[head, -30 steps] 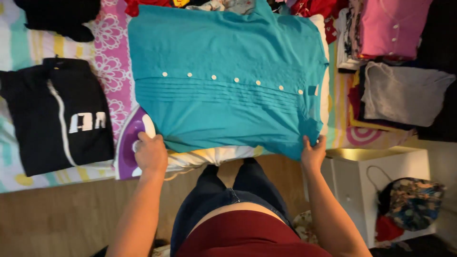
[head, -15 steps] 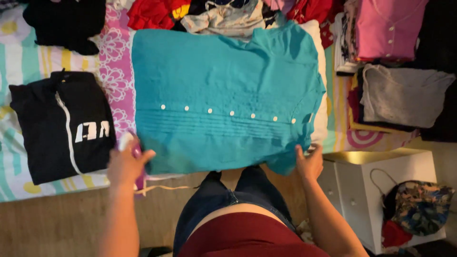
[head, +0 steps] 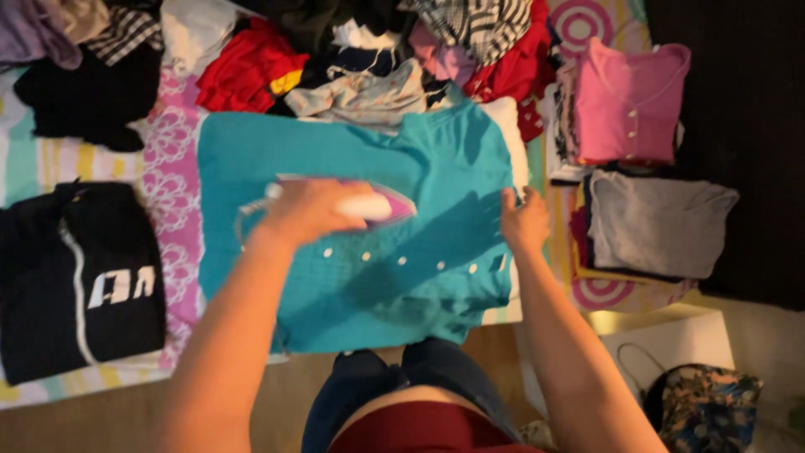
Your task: The person irons a teal button-up shirt and a black top using a purple iron on a bed. They fold the teal shirt and place it on a pile, then iron and fold the black top, placing it on the same pile.
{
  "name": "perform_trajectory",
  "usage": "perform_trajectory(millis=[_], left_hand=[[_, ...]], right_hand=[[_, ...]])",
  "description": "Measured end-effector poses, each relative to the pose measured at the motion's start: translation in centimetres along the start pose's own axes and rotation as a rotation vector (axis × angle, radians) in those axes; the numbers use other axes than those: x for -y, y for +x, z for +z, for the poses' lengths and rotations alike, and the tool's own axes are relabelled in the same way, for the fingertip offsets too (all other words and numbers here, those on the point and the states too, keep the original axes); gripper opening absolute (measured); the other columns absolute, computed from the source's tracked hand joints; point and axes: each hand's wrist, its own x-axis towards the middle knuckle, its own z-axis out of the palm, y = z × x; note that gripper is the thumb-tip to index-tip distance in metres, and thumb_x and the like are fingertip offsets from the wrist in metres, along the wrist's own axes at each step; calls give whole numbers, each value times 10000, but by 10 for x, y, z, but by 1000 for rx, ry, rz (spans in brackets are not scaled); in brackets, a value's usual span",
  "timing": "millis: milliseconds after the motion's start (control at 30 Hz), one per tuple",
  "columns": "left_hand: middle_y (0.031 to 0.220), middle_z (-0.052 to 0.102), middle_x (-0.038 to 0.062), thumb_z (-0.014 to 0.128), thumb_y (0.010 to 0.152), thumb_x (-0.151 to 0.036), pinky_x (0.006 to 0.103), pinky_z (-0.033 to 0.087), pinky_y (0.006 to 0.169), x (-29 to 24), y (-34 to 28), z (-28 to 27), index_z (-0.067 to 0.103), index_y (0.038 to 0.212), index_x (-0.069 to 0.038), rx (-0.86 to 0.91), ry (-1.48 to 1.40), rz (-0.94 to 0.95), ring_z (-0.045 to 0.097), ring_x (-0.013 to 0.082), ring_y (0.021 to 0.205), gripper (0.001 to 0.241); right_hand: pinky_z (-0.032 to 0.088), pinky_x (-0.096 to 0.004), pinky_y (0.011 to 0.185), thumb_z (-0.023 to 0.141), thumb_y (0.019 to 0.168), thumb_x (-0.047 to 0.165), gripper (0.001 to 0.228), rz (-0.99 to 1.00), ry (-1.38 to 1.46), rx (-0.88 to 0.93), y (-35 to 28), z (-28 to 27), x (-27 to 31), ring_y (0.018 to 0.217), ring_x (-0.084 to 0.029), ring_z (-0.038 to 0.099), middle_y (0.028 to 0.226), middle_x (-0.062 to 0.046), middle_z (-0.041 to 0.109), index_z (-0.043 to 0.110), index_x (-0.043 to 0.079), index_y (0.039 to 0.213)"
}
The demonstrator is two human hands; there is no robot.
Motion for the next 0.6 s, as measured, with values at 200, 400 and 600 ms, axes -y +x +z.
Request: perform_trajectory(millis=[200, 400, 600], left_hand=[[987, 753, 106, 706, 822, -517, 500, 570, 736, 29, 17, 64, 722, 1227, -314, 85, 257, -1, 732, 355, 898, 453], [941, 745, 170, 671, 943, -525, 537, 560, 651, 65, 47, 44, 643, 1388, -301, -109, 520, -769, 724, 406, 822, 498], [946, 774, 114, 751, 782, -589, 501, 581, 721, 16, 56, 34, 684, 1262, -377, 54, 330, -466, 737, 372, 853, 530]], right_hand=[[376, -646, 1006, 630, 895, 635, 636, 44, -102, 134, 22, 12, 45, 1248, -387, 535, 1353, -127, 610, 627, 171, 1330], [495, -522, 886, 738, 867, 541, 527, -53, -5, 110, 73, 25, 43, 1107, -368, 624, 1186, -146, 666, 669, 137, 1199], [517, -339, 683, 731, 930, 323, 254, -15, 504, 259, 104, 44, 4, 763, -198, 645, 845, -57, 691, 682, 86, 1009]])
